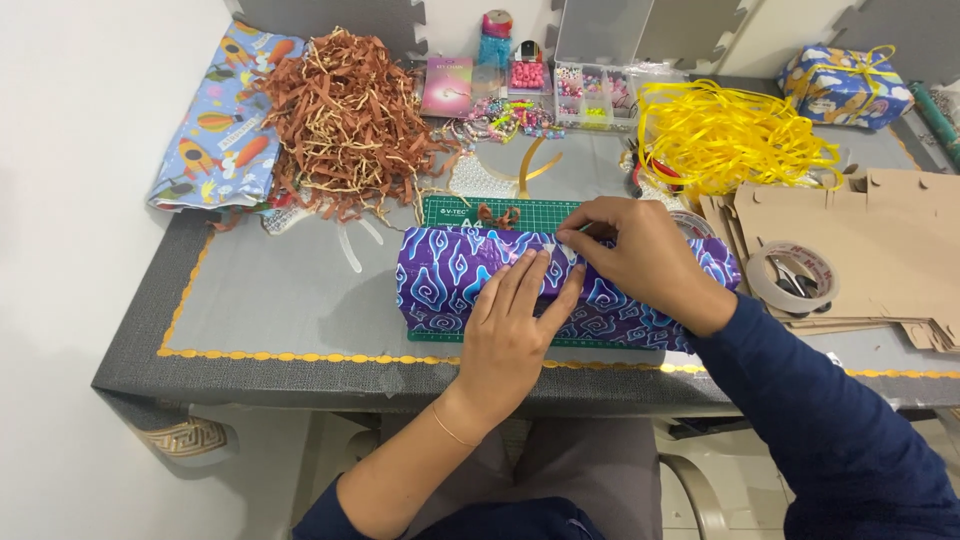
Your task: Wrapping a small rectangular box with blue patterned paper using double-sided tape and scissors.
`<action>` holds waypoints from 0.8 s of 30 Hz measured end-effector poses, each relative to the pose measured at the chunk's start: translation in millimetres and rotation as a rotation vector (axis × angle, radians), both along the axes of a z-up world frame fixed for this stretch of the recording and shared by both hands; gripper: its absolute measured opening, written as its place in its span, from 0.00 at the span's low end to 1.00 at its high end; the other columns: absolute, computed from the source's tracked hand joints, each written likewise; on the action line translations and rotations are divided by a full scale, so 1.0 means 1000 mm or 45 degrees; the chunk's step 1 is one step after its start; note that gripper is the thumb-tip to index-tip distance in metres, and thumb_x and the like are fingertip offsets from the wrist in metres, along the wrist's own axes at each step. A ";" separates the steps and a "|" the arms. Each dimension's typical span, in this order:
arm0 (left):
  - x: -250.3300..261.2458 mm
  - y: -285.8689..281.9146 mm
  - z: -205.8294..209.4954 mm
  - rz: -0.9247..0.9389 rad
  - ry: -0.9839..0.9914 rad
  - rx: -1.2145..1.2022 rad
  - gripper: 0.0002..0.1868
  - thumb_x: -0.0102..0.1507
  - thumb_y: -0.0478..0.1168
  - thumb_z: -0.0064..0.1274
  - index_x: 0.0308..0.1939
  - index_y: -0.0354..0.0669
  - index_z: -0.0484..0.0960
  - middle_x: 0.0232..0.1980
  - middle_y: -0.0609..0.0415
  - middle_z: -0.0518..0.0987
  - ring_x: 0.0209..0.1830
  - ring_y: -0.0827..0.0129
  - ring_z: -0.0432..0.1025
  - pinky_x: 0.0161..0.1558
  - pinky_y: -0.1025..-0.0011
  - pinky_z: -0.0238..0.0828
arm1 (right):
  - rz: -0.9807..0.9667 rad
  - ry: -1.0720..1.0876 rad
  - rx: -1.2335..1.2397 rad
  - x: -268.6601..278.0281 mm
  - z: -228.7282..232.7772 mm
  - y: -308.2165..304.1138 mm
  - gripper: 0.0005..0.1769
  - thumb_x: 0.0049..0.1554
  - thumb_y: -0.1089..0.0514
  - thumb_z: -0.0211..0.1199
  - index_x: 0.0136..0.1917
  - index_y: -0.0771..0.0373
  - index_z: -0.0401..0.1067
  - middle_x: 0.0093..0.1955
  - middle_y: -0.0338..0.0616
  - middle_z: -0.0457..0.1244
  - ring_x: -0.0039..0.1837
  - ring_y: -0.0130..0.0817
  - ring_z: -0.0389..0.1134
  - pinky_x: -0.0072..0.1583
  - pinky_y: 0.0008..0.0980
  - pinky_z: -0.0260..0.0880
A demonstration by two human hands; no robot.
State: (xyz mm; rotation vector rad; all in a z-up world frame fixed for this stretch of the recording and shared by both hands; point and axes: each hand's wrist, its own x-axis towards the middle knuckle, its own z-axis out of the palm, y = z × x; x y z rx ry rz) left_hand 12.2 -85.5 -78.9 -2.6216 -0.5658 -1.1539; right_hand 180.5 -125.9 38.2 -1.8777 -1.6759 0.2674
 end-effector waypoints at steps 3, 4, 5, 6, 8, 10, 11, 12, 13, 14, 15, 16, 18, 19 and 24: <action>-0.001 0.000 -0.001 -0.007 -0.001 0.005 0.33 0.67 0.28 0.53 0.74 0.59 0.67 0.66 0.40 0.71 0.73 0.51 0.64 0.70 0.53 0.57 | 0.045 -0.079 -0.049 0.005 0.002 0.002 0.09 0.58 0.63 0.65 0.51 0.66 0.81 0.45 0.58 0.73 0.52 0.54 0.76 0.52 0.47 0.78; -0.001 -0.001 0.000 -0.006 -0.002 0.009 0.33 0.67 0.28 0.53 0.74 0.59 0.67 0.66 0.40 0.71 0.73 0.51 0.64 0.70 0.53 0.57 | 0.047 -0.079 -0.046 0.002 0.010 -0.001 0.09 0.58 0.63 0.65 0.51 0.66 0.81 0.45 0.58 0.73 0.52 0.54 0.76 0.52 0.47 0.78; -0.001 -0.002 0.001 -0.007 -0.057 -0.053 0.35 0.66 0.34 0.55 0.76 0.59 0.64 0.70 0.41 0.65 0.76 0.49 0.57 0.73 0.47 0.48 | 0.031 -0.127 -0.187 -0.002 0.019 -0.003 0.12 0.61 0.58 0.61 0.53 0.62 0.82 0.46 0.57 0.73 0.54 0.55 0.76 0.55 0.49 0.77; -0.001 -0.002 0.002 -0.008 -0.112 -0.116 0.38 0.66 0.40 0.58 0.78 0.59 0.60 0.75 0.43 0.60 0.80 0.47 0.49 0.75 0.42 0.40 | 0.015 -0.175 -0.328 -0.005 0.027 -0.006 0.15 0.63 0.53 0.57 0.55 0.59 0.82 0.48 0.56 0.74 0.55 0.56 0.76 0.57 0.51 0.76; -0.004 0.007 -0.019 0.070 -0.199 -0.111 0.38 0.64 0.46 0.61 0.76 0.57 0.61 0.71 0.45 0.59 0.76 0.49 0.50 0.72 0.44 0.43 | 0.022 -0.184 -0.431 -0.003 0.038 -0.012 0.19 0.64 0.51 0.55 0.60 0.61 0.79 0.52 0.61 0.73 0.59 0.60 0.74 0.60 0.56 0.73; -0.013 0.012 -0.034 0.144 -0.281 -0.109 0.39 0.63 0.51 0.63 0.75 0.55 0.62 0.67 0.47 0.59 0.72 0.51 0.51 0.70 0.47 0.47 | 0.025 -0.187 -0.536 0.000 0.044 -0.017 0.24 0.64 0.48 0.53 0.65 0.63 0.76 0.57 0.66 0.71 0.63 0.65 0.72 0.64 0.60 0.70; -0.020 0.014 -0.038 0.205 -0.247 -0.207 0.33 0.63 0.53 0.62 0.67 0.51 0.65 0.56 0.53 0.61 0.59 0.58 0.58 0.58 0.54 0.53 | 0.020 -0.148 -0.619 0.001 0.046 -0.018 0.28 0.63 0.44 0.53 0.68 0.62 0.73 0.60 0.66 0.70 0.65 0.65 0.71 0.66 0.61 0.68; -0.027 0.015 -0.042 0.266 -0.213 -0.306 0.27 0.64 0.54 0.61 0.59 0.47 0.68 0.44 0.58 0.63 0.46 0.64 0.64 0.47 0.61 0.59 | 0.015 -0.108 -0.702 0.003 0.048 -0.019 0.32 0.62 0.40 0.54 0.72 0.62 0.70 0.63 0.67 0.68 0.66 0.65 0.70 0.69 0.61 0.66; -0.028 0.014 -0.051 0.264 -0.211 -0.305 0.27 0.64 0.54 0.61 0.59 0.47 0.68 0.44 0.58 0.63 0.46 0.64 0.64 0.47 0.61 0.59 | 0.014 -0.106 -0.700 0.007 0.043 -0.021 0.32 0.62 0.40 0.54 0.72 0.62 0.70 0.63 0.67 0.68 0.66 0.65 0.70 0.69 0.61 0.66; -0.028 0.014 -0.061 0.204 -0.137 -0.473 0.25 0.65 0.58 0.57 0.55 0.48 0.69 0.39 0.60 0.66 0.40 0.65 0.68 0.43 0.62 0.63 | 0.015 -0.031 -0.732 0.011 0.039 -0.023 0.36 0.62 0.38 0.53 0.73 0.64 0.67 0.65 0.70 0.66 0.68 0.68 0.68 0.70 0.63 0.64; -0.029 0.014 -0.070 0.145 -0.062 -0.642 0.25 0.65 0.62 0.54 0.52 0.49 0.70 0.34 0.62 0.69 0.34 0.66 0.72 0.39 0.64 0.67 | 0.020 0.044 -0.765 0.015 0.035 -0.024 0.40 0.61 0.36 0.52 0.75 0.67 0.65 0.67 0.72 0.65 0.70 0.70 0.66 0.71 0.65 0.61; -0.029 0.007 -0.055 0.147 -0.061 -0.643 0.25 0.65 0.62 0.54 0.52 0.49 0.70 0.34 0.62 0.69 0.34 0.66 0.72 0.39 0.64 0.67 | 0.022 0.045 -0.765 0.026 0.021 -0.025 0.40 0.61 0.36 0.52 0.75 0.67 0.65 0.67 0.72 0.65 0.70 0.70 0.66 0.71 0.65 0.61; -0.028 -0.007 -0.027 -0.057 -0.120 -0.767 0.35 0.66 0.59 0.53 0.64 0.35 0.63 0.48 0.44 0.70 0.48 0.51 0.74 0.47 0.56 0.71 | 0.206 0.244 -0.683 0.046 -0.006 -0.027 0.36 0.61 0.41 0.56 0.77 0.59 0.64 0.69 0.65 0.65 0.71 0.65 0.65 0.72 0.60 0.60; -0.029 -0.009 -0.018 -0.058 -0.117 -0.768 0.35 0.66 0.59 0.53 0.64 0.35 0.63 0.48 0.44 0.70 0.48 0.51 0.74 0.47 0.56 0.71 | 0.204 0.247 -0.684 0.048 -0.012 -0.029 0.36 0.61 0.41 0.56 0.77 0.59 0.64 0.69 0.65 0.65 0.71 0.65 0.65 0.72 0.60 0.60; -0.037 -0.003 0.034 -0.484 -0.187 -0.844 0.37 0.70 0.56 0.45 0.79 0.42 0.57 0.74 0.33 0.60 0.76 0.30 0.53 0.71 0.38 0.49 | -0.024 0.742 -0.568 0.039 -0.063 -0.049 0.46 0.61 0.35 0.50 0.81 0.66 0.48 0.65 0.77 0.64 0.67 0.69 0.67 0.63 0.64 0.67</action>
